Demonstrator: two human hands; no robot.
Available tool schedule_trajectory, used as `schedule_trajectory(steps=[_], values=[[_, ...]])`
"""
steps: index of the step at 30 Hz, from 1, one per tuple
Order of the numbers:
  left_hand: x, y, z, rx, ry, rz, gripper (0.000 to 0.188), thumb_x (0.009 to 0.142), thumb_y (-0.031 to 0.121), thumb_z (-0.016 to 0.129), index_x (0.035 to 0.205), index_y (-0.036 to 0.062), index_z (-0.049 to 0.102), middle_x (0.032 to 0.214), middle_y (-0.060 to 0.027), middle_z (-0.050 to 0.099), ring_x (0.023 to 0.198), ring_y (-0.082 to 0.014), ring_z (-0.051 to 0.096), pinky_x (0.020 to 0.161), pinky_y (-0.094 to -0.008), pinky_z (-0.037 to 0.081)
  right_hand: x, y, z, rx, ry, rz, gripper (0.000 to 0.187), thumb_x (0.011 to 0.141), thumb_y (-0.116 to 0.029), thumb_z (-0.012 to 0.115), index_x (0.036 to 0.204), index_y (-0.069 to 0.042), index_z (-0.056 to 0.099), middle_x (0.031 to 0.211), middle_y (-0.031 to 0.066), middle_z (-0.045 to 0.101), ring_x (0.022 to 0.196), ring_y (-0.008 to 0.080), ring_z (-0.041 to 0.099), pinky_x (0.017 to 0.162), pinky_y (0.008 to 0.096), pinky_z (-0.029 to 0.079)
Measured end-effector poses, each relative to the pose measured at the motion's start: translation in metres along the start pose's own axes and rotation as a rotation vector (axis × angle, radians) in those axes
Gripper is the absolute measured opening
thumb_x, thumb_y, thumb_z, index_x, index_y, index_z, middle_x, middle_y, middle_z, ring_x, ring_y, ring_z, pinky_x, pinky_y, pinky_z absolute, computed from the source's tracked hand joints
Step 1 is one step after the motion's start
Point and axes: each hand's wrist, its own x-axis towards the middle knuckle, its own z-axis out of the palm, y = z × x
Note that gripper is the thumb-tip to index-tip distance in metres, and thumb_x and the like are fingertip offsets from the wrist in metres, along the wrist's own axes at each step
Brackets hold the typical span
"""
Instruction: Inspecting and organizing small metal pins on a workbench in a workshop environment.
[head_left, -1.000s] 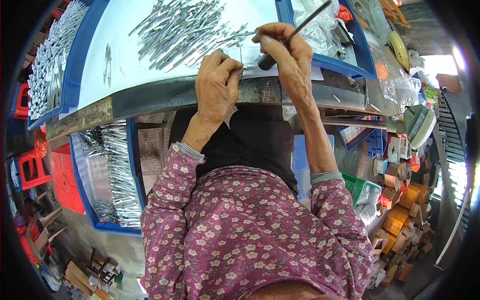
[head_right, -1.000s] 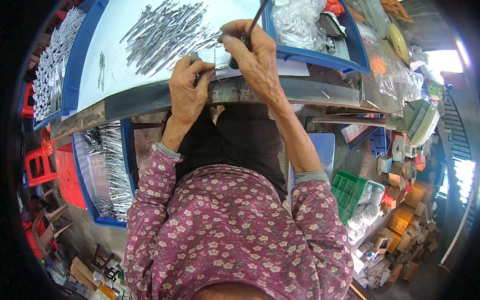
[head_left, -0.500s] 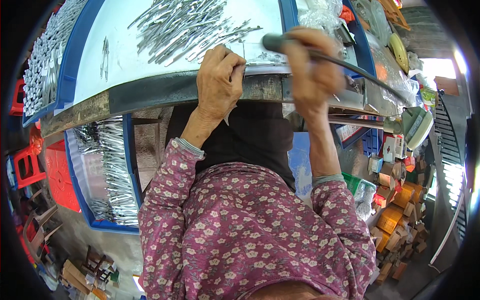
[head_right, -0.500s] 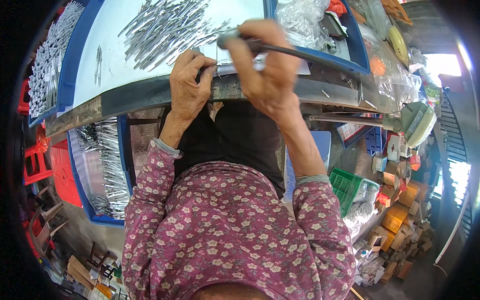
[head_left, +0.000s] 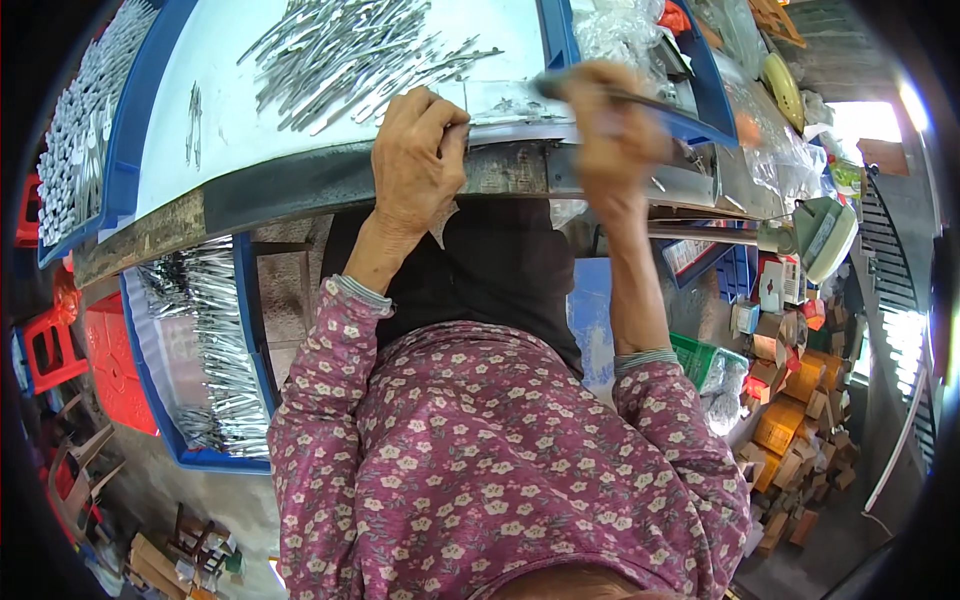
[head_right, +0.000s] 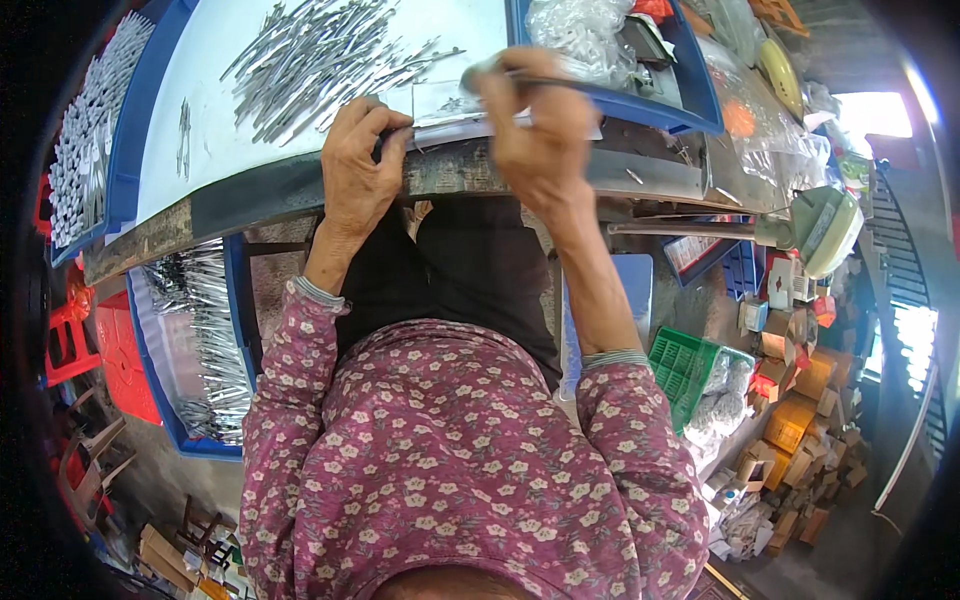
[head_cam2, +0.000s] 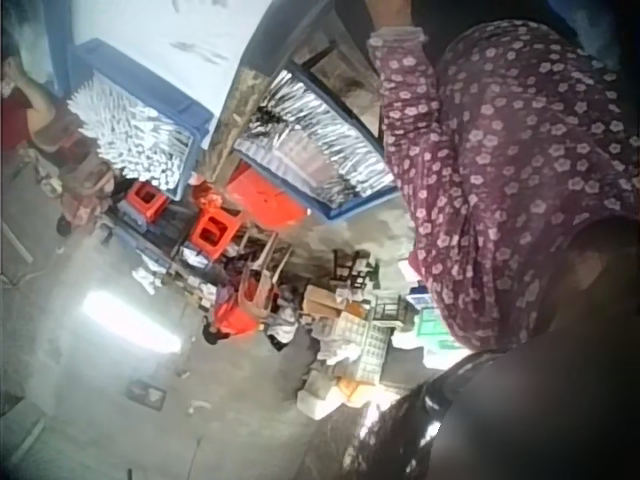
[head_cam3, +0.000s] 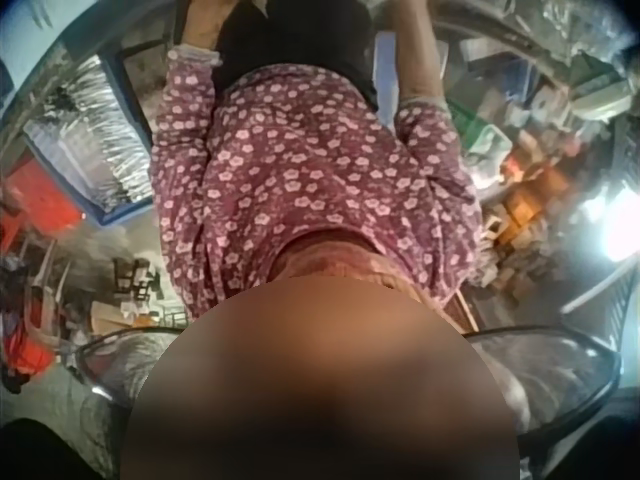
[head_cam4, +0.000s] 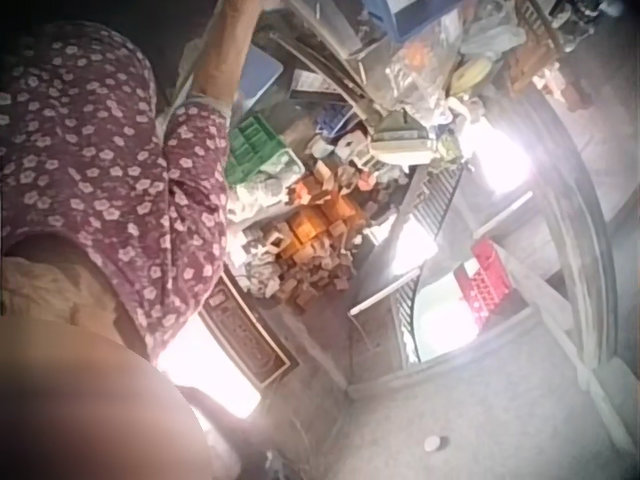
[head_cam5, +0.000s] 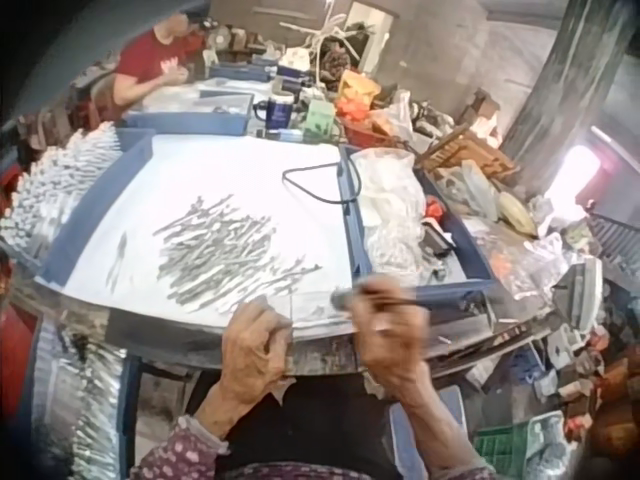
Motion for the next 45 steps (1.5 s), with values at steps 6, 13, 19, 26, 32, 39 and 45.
schedule_trajectory(steps=[6,13,19,26,32,39,45], values=[[0.002,0.000,-0.003,0.026,-0.045,-0.016,0.004,0.070,0.001,0.060,0.074,0.0019,0.058,0.075,-0.0084,0.050,0.073,-0.0265,0.049,0.064,-0.0358,0.040,-0.021,0.016,0.001,-0.007,-0.144,0.397,0.022,0.082,-0.017,0.063,0.090,0.000,0.053,0.059,0.0109,0.055,0.051,0.0203,0.054,0.049,0.0314,0.042],[0.016,0.013,-0.007,0.066,-0.200,-0.052,0.010,0.073,0.003,0.060,0.083,0.0013,0.060,0.079,-0.0116,0.052,0.076,-0.0281,0.053,0.067,-0.0349,0.042,-0.031,0.029,-0.025,0.057,-0.061,0.577,0.021,0.084,-0.022,0.062,0.086,-0.001,0.055,0.055,0.0051,0.050,0.049,0.0131,0.045,0.048,0.0280,0.038],[0.018,0.016,0.006,0.193,-0.228,0.092,0.014,0.068,0.001,0.066,0.081,0.0017,0.060,0.079,-0.0111,0.052,0.078,-0.0289,0.052,0.067,-0.0360,0.042,-0.015,0.031,-0.054,-0.152,-0.078,0.495,0.014,0.082,-0.017,0.059,0.084,-0.003,0.056,0.062,0.0102,0.058,0.058,0.0265,0.058,0.055,0.0358,0.042],[0.017,0.016,0.001,0.197,-0.172,0.125,0.010,0.069,0.000,0.064,0.076,0.0012,0.058,0.077,-0.0097,0.051,0.076,-0.0267,0.051,0.067,-0.0356,0.043,0.009,0.078,-0.054,-0.287,-0.178,0.374,0.013,0.077,-0.006,0.051,0.087,-0.003,0.059,0.078,0.0179,0.060,0.075,0.0344,0.058,0.066,0.0402,0.044],[0.018,0.005,-0.033,0.181,-0.047,0.032,0.006,0.072,0.000,0.060,0.079,-0.0006,0.059,0.077,-0.0114,0.054,0.075,-0.0273,0.053,0.066,-0.0347,0.043,0.021,0.106,-0.044,-0.503,-0.465,0.224,0.012,0.077,-0.011,0.059,0.087,-0.006,0.062,0.079,0.0123,0.059,0.073,0.0300,0.058,0.065,0.0366,0.044],[0.005,-0.030,-0.095,0.279,0.089,-0.194,0.008,0.074,0.004,0.061,0.080,0.0001,0.061,0.078,-0.0113,0.057,0.075,-0.0264,0.055,0.068,-0.0339,0.043,0.025,0.122,-0.029,-0.559,-0.660,0.133,0.015,0.080,-0.017,0.054,0.085,-0.005,0.061,0.083,0.0153,0.055,0.078,0.0348,0.056,0.067,0.0420,0.043],[-0.001,-0.068,-0.137,0.519,0.229,-0.251,0.007,0.074,0.009,0.061,0.078,0.0033,0.062,0.077,-0.0111,0.056,0.076,-0.0287,0.054,0.068,-0.0376,0.042,0.035,0.115,-0.036,-0.580,-0.790,0.251,0.015,0.076,-0.017,0.055,0.081,-0.003,0.057,0.076,0.0193,0.058,0.077,0.0379,0.056,0.065,0.0451,0.042]])
